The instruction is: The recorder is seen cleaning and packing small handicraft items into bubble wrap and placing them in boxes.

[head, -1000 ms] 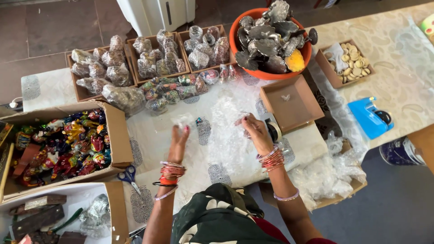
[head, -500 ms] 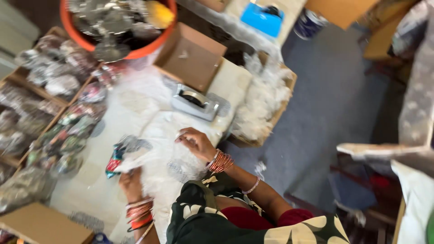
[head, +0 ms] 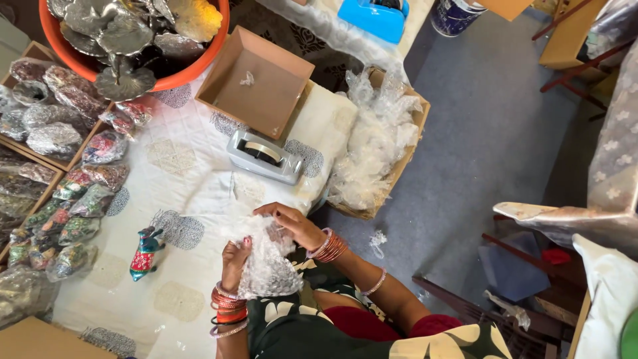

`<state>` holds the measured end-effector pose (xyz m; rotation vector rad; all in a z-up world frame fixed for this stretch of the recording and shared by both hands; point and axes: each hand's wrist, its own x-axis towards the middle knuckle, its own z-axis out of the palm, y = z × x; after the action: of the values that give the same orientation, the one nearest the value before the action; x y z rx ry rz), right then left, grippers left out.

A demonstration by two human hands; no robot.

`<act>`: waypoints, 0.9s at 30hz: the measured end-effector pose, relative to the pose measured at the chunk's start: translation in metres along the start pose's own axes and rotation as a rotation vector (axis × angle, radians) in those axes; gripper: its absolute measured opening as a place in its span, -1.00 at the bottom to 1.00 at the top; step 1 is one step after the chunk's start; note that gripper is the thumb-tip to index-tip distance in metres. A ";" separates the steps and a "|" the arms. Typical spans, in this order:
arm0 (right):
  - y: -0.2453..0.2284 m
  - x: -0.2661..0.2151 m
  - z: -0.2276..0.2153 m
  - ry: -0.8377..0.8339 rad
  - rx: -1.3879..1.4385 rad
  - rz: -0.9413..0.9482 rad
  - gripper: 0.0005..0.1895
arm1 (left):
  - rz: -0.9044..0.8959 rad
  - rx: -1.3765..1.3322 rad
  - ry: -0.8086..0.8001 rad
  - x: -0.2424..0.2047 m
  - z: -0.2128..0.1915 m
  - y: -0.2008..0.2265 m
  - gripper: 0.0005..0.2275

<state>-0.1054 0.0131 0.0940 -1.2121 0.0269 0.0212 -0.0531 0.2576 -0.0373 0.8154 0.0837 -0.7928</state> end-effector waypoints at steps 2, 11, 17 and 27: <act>0.014 0.001 -0.035 0.001 -0.062 0.031 -0.41 | 0.063 0.191 0.071 0.007 -0.032 -0.017 -0.87; 0.092 0.001 -0.421 0.797 -0.110 0.032 -0.82 | -0.006 0.272 0.268 -0.007 0.107 0.033 -0.62; 0.047 0.046 -0.527 0.991 -1.196 0.070 -0.46 | -0.432 0.826 0.158 0.011 0.166 0.030 -0.33; 0.137 0.041 -0.682 0.821 -0.973 0.399 -0.59 | -0.486 0.685 -0.002 0.027 0.160 0.006 -0.47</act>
<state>-0.0746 -0.5772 -0.2743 -2.0909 1.0811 -0.1306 -0.0659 0.1353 0.0686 1.4728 0.0043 -1.3119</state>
